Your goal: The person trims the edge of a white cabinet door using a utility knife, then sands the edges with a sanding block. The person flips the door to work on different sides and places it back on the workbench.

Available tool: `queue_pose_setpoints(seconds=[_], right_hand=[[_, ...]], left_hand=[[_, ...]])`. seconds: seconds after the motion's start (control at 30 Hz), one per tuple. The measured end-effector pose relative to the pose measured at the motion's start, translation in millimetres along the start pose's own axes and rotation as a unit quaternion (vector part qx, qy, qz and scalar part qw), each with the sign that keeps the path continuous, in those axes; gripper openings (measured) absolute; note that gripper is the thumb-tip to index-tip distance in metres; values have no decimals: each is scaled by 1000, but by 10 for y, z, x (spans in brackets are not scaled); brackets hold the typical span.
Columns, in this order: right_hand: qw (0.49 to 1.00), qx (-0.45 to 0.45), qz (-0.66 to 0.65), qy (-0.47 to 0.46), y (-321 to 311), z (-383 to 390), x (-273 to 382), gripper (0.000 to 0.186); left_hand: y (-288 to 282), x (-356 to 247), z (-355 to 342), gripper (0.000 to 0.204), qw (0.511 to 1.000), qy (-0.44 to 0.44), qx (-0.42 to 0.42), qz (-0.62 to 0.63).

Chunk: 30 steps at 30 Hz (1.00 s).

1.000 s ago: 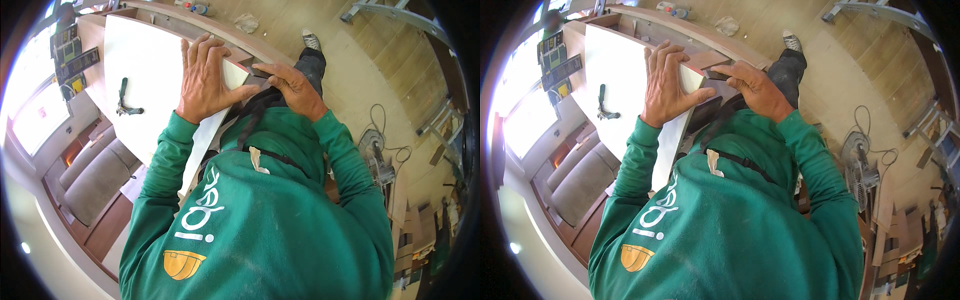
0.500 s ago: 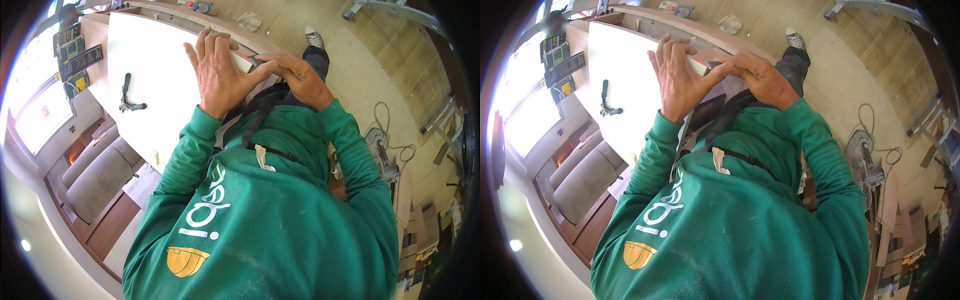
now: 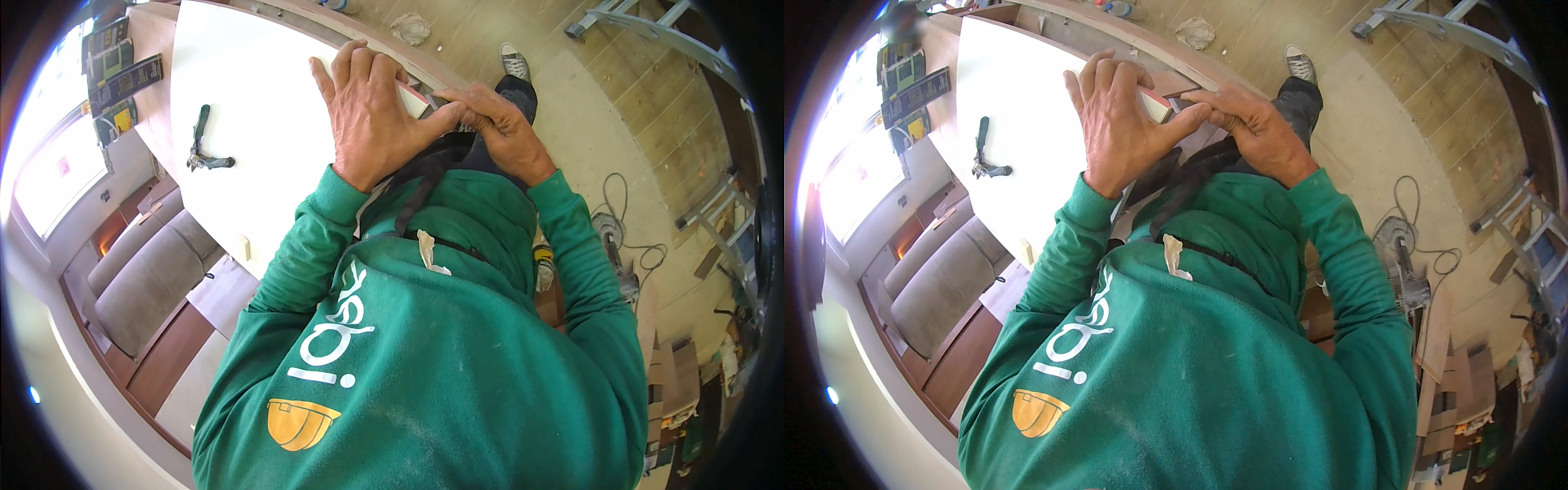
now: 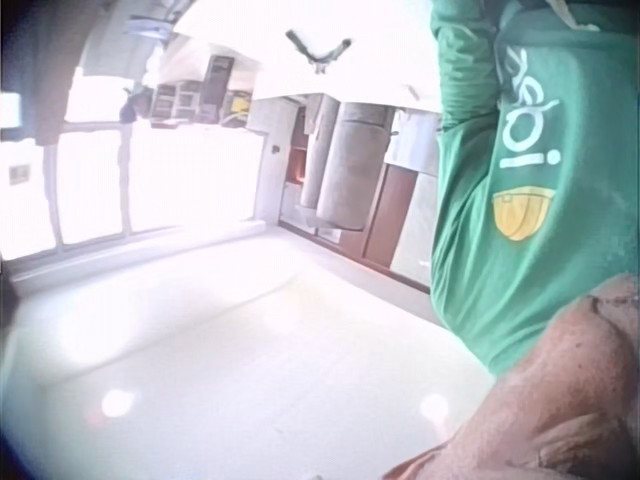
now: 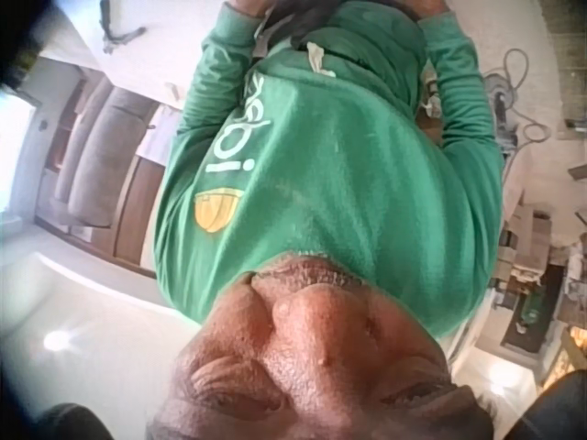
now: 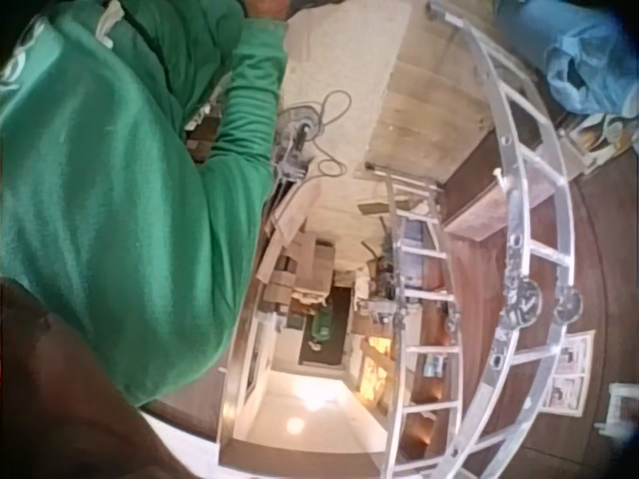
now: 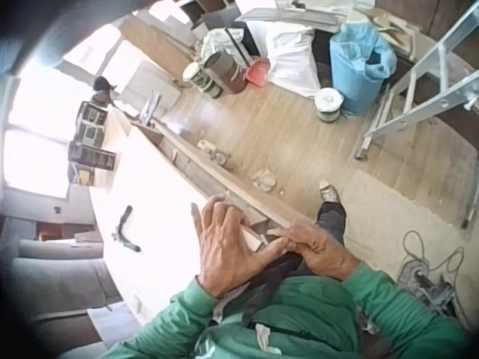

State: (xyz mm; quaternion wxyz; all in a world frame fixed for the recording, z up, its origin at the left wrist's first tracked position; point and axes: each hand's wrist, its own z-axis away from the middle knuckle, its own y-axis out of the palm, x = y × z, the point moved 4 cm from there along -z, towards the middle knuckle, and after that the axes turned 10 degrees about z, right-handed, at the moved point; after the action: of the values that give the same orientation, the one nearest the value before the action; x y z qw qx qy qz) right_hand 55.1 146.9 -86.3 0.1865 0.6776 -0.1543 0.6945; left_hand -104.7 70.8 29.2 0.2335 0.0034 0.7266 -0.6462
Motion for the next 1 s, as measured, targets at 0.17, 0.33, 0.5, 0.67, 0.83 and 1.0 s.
queue_pose_setpoints(seconds=[0.17, 0.33, 0.5, 0.67, 0.83, 1.0], right_hand=[[999, -12, -39, 14, 78, -13, 0, 30], [999, -12, -45, 17, 112, -73, -5, 29], [999, -18, -29, 19, 103, -88, 32, 30], [997, -13, -69, 23, 75, 53, -51, 31], [1000, -9, 2, -9, 8, 18, 89, 32], [1000, -17, 2, -8, 31, -13, 135, 32]], left_hand=[[-2, 21, -3, 69, 1000, 4, 0, -2], [22, 79, 11, 66, 1000, -4, 0, 11], [9, 57, 1, 66, 1000, 12, -14, 8], [-13, -15, -15, 71, 1000, -6, -3, 5], [-30, -10, -20, 73, 1000, 14, -13, 19], [5, 42, 16, 72, 1000, 19, -7, 5]])
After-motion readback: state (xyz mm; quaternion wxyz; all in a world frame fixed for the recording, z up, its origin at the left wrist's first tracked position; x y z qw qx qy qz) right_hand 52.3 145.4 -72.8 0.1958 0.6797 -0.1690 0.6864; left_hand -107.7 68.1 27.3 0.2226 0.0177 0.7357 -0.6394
